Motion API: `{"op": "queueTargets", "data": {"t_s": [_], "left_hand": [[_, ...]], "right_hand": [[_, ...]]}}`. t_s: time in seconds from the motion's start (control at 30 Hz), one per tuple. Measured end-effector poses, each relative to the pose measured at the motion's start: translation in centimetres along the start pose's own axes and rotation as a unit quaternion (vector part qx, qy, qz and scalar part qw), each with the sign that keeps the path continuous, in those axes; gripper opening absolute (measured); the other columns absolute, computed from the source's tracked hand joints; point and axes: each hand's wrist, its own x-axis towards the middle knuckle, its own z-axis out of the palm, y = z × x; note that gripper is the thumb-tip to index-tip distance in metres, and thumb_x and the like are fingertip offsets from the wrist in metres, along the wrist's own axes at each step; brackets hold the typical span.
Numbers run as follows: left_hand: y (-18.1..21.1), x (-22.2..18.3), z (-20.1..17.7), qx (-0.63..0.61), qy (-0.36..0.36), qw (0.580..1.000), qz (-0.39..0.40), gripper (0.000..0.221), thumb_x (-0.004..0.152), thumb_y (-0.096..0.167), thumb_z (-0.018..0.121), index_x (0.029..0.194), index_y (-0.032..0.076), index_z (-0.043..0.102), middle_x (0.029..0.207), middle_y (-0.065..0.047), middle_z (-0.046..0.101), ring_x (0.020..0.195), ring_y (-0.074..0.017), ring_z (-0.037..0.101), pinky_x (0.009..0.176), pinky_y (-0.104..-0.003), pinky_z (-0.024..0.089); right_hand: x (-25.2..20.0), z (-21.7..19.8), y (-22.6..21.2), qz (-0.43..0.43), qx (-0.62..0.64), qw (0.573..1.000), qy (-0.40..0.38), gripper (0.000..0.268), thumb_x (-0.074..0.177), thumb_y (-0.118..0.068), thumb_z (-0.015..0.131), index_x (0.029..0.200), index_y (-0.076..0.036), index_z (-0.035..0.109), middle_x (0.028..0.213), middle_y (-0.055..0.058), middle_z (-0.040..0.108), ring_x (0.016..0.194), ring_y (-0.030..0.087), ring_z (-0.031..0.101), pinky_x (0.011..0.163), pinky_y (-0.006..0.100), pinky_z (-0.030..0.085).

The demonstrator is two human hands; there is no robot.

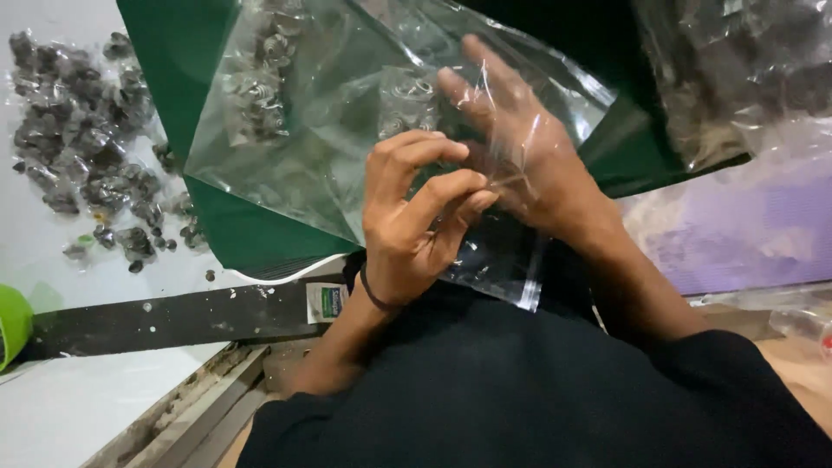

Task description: Manually packaging small metal components by placing pre-filled small bags into a larger plastic bag and filling small bags with loose components.

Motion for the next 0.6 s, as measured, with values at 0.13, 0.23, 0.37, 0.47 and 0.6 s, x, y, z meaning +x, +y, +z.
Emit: {"op": "queueTargets", "data": {"t_s": [0.13,0.23,0.37,0.47,0.6], "left_hand": [[0.0,-0.3,-0.2,0.006,0.014,1.000,0.001,0.016,0.104,0.019,0.064,0.100,0.005,0.070,0.112,-0.012,0.061,0.108,-0.0348,0.061,0.099,-0.046,0.050],[0.0,-0.3,0.0,0.006,0.016,1.000,0.012,0.015,0.103,0.018,0.066,0.100,0.004,0.071,0.112,-0.012,0.062,0.108,-0.0342,0.062,0.098,-0.046,0.051],[0.0,-0.2,0.2,0.011,0.015,0.999,0.026,0.017,0.103,0.019,0.064,0.101,0.005,0.072,0.109,-0.012,0.065,0.105,-0.0332,0.060,0.094,-0.045,0.050],[0.2,0.0,0.0,0.015,0.003,0.999,0.034,0.018,0.104,0.020,0.064,0.101,0.004,0.071,0.110,-0.011,0.065,0.104,-0.0325,0.061,0.092,-0.044,0.048],[-0.2,-0.6,-0.1,-0.002,-0.008,0.999,0.033,0.013,0.102,0.016,0.068,0.104,0.003,0.072,0.112,-0.012,0.065,0.107,-0.0318,0.062,0.094,-0.044,0.052]], "right_hand": [[-0.7,0.1,0.2,0.129,0.312,0.935,0.108,0.050,0.104,-0.020,0.064,0.150,-0.012,0.046,0.148,0.016,0.054,0.102,0.023,0.059,0.079,0.030,0.044],[-1.6,0.7,1.4,-0.083,-0.046,0.994,0.045,0.038,0.109,-0.014,0.065,0.144,-0.003,0.054,0.148,0.023,0.051,0.134,0.040,0.059,0.111,0.049,0.052],[-0.6,2.4,1.6,-0.097,-0.119,0.988,-0.008,0.036,0.111,-0.022,0.053,0.142,-0.004,0.055,0.153,0.019,0.051,0.135,0.038,0.052,0.116,0.050,0.042],[0.4,2.0,0.1,-0.077,-0.209,0.974,-0.031,0.052,0.113,-0.037,0.051,0.160,-0.014,0.044,0.154,0.019,0.047,0.137,0.042,0.049,0.117,0.054,0.040],[1.0,2.9,1.4,-0.131,-0.213,0.968,0.001,0.057,0.118,-0.037,0.059,0.166,-0.018,0.033,0.165,0.022,0.036,0.150,0.041,0.050,0.121,0.054,0.048]]}}
